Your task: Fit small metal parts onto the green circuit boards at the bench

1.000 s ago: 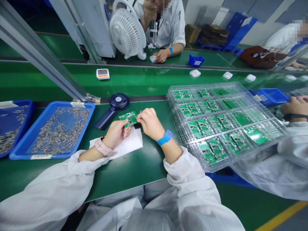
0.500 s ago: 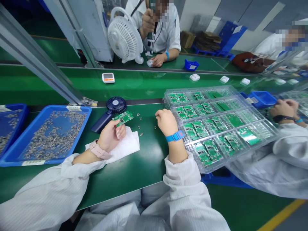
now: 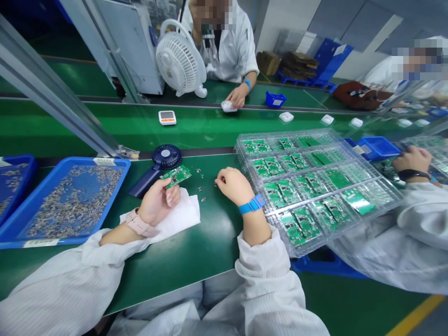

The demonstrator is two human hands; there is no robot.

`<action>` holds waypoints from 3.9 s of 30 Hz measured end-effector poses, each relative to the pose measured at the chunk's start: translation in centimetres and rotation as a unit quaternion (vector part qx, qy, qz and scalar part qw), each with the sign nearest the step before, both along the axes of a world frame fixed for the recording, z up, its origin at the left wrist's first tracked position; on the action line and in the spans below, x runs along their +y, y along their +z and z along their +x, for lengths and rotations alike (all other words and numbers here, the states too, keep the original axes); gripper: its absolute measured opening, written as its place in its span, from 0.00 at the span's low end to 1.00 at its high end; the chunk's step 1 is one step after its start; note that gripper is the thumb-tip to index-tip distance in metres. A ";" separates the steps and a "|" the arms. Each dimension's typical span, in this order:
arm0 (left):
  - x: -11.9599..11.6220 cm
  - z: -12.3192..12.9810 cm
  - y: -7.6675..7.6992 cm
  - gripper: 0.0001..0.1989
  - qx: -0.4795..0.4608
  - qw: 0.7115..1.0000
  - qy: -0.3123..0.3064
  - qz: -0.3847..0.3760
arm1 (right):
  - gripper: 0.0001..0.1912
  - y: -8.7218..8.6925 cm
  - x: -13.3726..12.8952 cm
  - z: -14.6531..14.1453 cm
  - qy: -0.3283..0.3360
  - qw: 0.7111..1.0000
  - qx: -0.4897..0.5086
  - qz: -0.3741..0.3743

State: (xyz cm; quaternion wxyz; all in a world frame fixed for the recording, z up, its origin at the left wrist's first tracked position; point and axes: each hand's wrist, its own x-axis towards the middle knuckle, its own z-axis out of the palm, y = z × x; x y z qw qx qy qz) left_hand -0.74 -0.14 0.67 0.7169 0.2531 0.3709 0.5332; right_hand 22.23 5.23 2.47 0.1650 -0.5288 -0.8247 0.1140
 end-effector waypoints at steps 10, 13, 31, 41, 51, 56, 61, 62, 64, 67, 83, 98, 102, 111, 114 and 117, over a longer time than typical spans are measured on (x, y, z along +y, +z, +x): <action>0.0 0.1 0.3 0.24 0.008 1.000 0.001 -0.011 | 0.06 -1.1 0.1 -0.6 0.033 0.999 -0.024 -0.020; 0.0 0.1 0.2 0.24 0.009 1.000 -0.004 -0.013 | 0.04 -0.3 -0.1 -1.0 0.029 0.996 0.069 0.040; 0.0 0.0 0.0 0.24 -0.005 1.000 -0.003 0.001 | 0.09 -1.3 0.1 -2.5 0.052 0.989 0.098 0.098; 0.0 0.3 0.1 0.23 -0.007 1.000 0.009 0.007 | 0.03 -1.4 -0.2 -3.2 0.051 0.992 0.100 0.054; 0.0 0.1 0.0 0.24 -0.006 1.000 0.002 -0.001 | 0.11 1.2 -1.2 -1.9 0.022 0.925 0.334 0.179; 0.1 0.1 0.1 0.24 -0.004 1.000 0.006 -0.004 | 0.11 1.2 -1.0 -1.7 0.017 0.933 0.322 0.162; 0.0 0.2 -0.1 0.25 0.002 1.000 0.002 0.000 | 0.09 0.7 -0.9 -1.8 0.058 0.967 0.249 0.022; 0.0 0.2 -0.1 0.25 0.001 1.000 0.003 0.001 | 0.08 0.6 -0.9 -1.8 0.068 0.971 0.226 -0.025; 0.0 0.2 0.0 0.24 0.000 1.000 0.006 0.002 | 0.07 0.4 -1.1 -1.9 0.100 0.974 0.165 -0.117; -0.1 0.2 0.1 0.24 0.001 1.000 0.008 0.004 | 0.08 0.2 -1.3 -1.9 0.155 0.967 0.060 -0.191; 0.0 0.3 -0.1 0.23 -0.011 1.000 0.008 0.003 | 0.13 1.6 -1.3 -1.1 0.093 0.977 0.189 -0.020; -0.1 0.3 0.2 0.24 0.018 1.000 0.002 -0.002 | 0.06 0.8 -1.6 -2.3 0.126 0.988 0.073 -0.042; -0.2 0.3 -0.3 0.25 0.034 0.999 0.001 0.013 | 0.08 0.5 -3.3 -4.7 0.300 0.943 0.037 -0.137; -2.8 -1.5 6.4 0.25 0.052 0.991 0.043 0.119 | 0.09 0.0 -3.6 -4.8 0.296 0.943 -0.014 -0.151; -4.9 -3.2 7.1 0.26 0.118 0.990 0.003 0.076 | 0.09 0.3 -3.2 -4.4 0.304 0.940 0.016 -0.154; -6.5 -4.3 4.9 0.26 0.249 0.964 -0.091 -0.007 | 0.10 0.6 -2.6 -3.7 0.274 0.948 0.071 -0.144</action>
